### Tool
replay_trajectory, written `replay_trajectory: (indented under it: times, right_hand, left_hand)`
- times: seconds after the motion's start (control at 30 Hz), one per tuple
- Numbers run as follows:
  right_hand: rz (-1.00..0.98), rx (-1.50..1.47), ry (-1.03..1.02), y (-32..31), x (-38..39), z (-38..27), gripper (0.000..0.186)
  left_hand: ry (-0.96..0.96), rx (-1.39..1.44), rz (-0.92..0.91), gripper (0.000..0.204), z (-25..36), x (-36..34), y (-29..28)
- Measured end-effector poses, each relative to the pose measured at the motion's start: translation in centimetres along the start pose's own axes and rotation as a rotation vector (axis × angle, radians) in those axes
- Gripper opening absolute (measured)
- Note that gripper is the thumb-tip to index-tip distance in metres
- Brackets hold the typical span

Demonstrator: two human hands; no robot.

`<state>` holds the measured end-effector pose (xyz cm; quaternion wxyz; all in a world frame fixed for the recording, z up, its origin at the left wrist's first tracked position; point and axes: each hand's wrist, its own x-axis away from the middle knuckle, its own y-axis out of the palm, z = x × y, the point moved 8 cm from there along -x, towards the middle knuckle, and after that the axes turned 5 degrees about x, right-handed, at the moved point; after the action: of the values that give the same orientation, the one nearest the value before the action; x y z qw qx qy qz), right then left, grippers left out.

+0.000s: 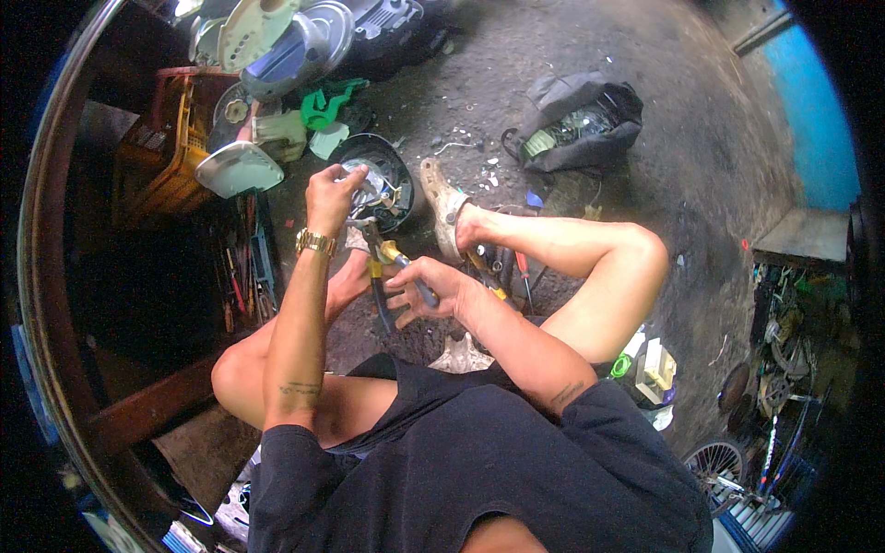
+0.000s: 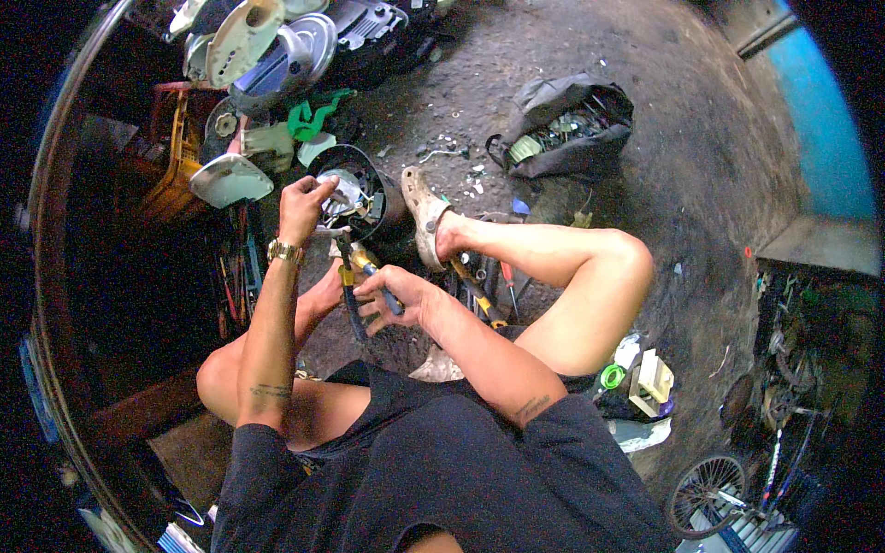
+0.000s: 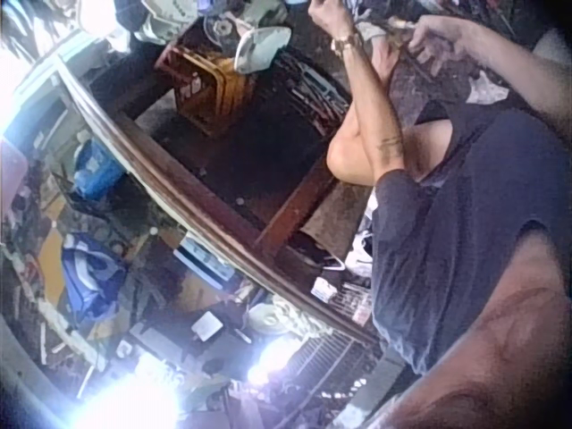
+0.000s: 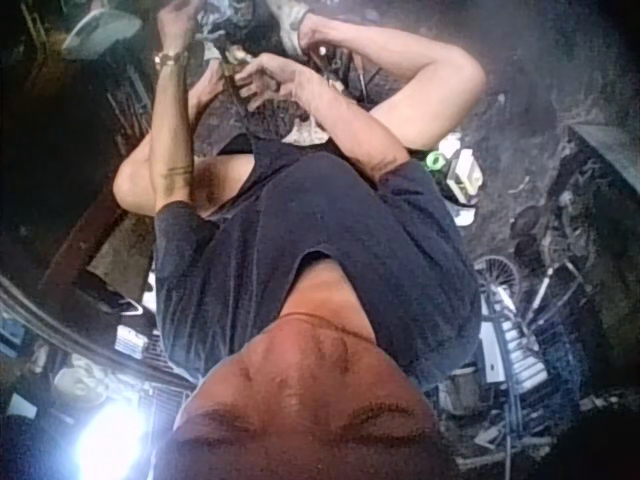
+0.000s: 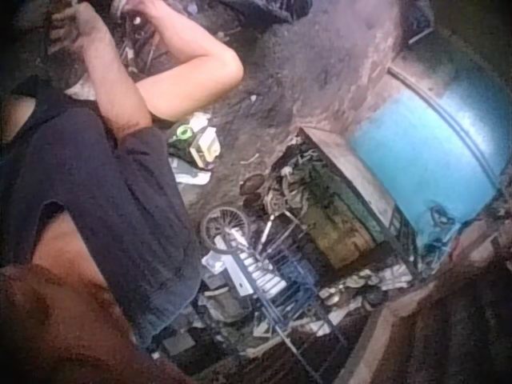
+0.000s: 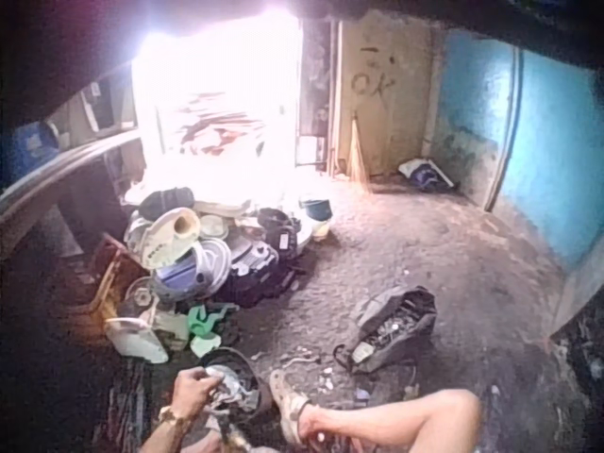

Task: The person sits on the floor in a cluttered workshop and disassembles a cylindrical electrical component using a screwdriver. They remove the cover, extract internal wiring, and reassemble the unit before placing it aside.

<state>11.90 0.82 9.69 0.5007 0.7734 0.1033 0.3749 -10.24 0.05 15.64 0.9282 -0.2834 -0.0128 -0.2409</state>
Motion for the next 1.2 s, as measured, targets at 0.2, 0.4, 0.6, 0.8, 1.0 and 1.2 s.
replay_trajectory:
  times: [0.2,0.4,0.6,0.8,1.0,1.2]
  right_hand:
    - [-0.101,-0.046,0.064,-0.7,-0.8,-0.9,0.031]
    - [-0.164,-0.146,0.042,1.2,-0.8,-1.2,0.046]
    - [-0.121,-0.315,-0.084,1.2,-3.0,2.0,0.038]
    - [0.441,0.387,-0.117,-4.2,-3.4,4.7,0.02]
    - [0.832,1.508,-0.09,-5.5,2.5,0.9,0.034]
    - [0.767,1.709,-0.043,-5.9,5.4,-2.3,0.039]
  left_hand:
    - [0.138,-0.219,-0.341,0.035,5.5,2.0,3.9]
    - [0.006,0.15,-0.212,0.031,2.2,1.2,1.6]
    - [-0.234,0.415,-0.068,0.031,-1.4,1.1,0.0]
    - [-0.296,0.392,-0.14,0.026,-2.6,2.0,0.7]
    - [-0.051,-0.533,-0.424,0.037,0.5,2.5,3.9]
    - [0.189,-0.543,-0.514,0.049,5.7,2.6,6.1]
